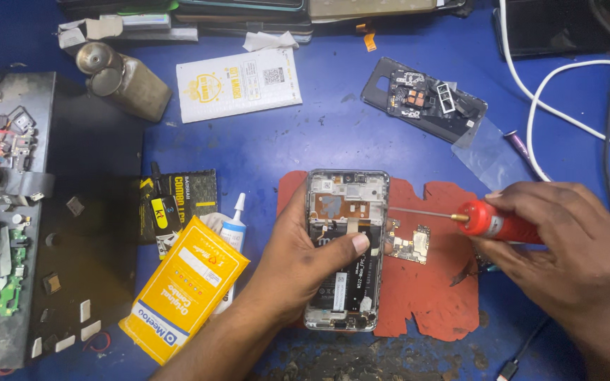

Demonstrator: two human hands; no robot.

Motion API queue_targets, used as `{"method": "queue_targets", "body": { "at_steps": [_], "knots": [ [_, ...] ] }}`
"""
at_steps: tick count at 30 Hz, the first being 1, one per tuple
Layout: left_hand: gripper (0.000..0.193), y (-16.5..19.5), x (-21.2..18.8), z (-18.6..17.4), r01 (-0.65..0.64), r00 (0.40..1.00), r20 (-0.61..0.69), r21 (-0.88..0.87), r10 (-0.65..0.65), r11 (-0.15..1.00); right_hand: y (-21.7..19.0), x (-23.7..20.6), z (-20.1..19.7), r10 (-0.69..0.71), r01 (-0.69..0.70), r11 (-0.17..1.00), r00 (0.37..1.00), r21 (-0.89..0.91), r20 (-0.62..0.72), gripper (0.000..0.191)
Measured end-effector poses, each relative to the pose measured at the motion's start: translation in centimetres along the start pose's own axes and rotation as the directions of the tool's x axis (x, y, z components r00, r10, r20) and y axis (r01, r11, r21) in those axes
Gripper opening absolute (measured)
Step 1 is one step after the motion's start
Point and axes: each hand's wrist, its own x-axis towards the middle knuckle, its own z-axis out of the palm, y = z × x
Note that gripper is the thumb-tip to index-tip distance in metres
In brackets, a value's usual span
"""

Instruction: The person disassembles a smartphone, removes the motherboard, and uses a hot air gun to heat the internal components. They then reinsert the motherboard and continue working on the device.

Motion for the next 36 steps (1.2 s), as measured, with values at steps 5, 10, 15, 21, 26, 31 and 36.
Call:
{"method": "queue_targets", "body": {
  "at_steps": [5, 10, 15, 21, 26, 31, 36],
  "knots": [
    [0.048, -0.17, -0.04, 0.07, 0.025, 1.0, -0.003, -0.044, -0.025, 0.999, 0.13, 0.29, 0.07, -0.032, 0.032, 0.999, 0.999, 0.011, -0.014, 0.048],
    [0.049, -0.19, -0.11, 0.04, 0.01, 1.0, -0.003, -0.018, -0.01, 1.0, 0.22, 0.19, 0.11, -0.029, 0.029, 0.999, 0.999, 0.015, -0.013, 0.048],
    [0.049, -0.08, -0.15, 0.0, 0.032, 0.999, -0.004, -0.1, -0.032, 0.994, 0.13, -0.05, 0.06, -0.031, 0.031, 1.0, 0.999, -0.006, -0.02, 0.048],
    [0.049, -0.03, -0.11, 0.02, 0.029, 1.0, -0.009, -0.073, -0.03, 0.997, 0.19, -0.08, 0.25, -0.035, 0.035, 0.999, 0.999, -0.002, -0.031, 0.048],
    [0.048, -0.05, -0.19, -0.04, 0.029, 1.0, -0.01, -0.069, -0.03, 0.997, 0.29, -0.14, 0.29, -0.035, 0.035, 0.999, 0.999, 0.004, -0.025, 0.049],
    [0.049, -0.11, -0.27, -0.07, 0.026, 1.0, -0.013, -0.066, -0.027, 0.997, 0.3, -0.11, 0.32, -0.038, 0.038, 0.999, 0.999, 0.003, -0.02, 0.048],
    [0.05, -0.03, -0.24, -0.06, 0.04, 0.999, -0.011, -0.095, -0.041, 0.995, 0.25, 0.01, 0.22, -0.037, 0.037, 0.999, 0.999, 0.014, -0.017, 0.048]
  ]
}}
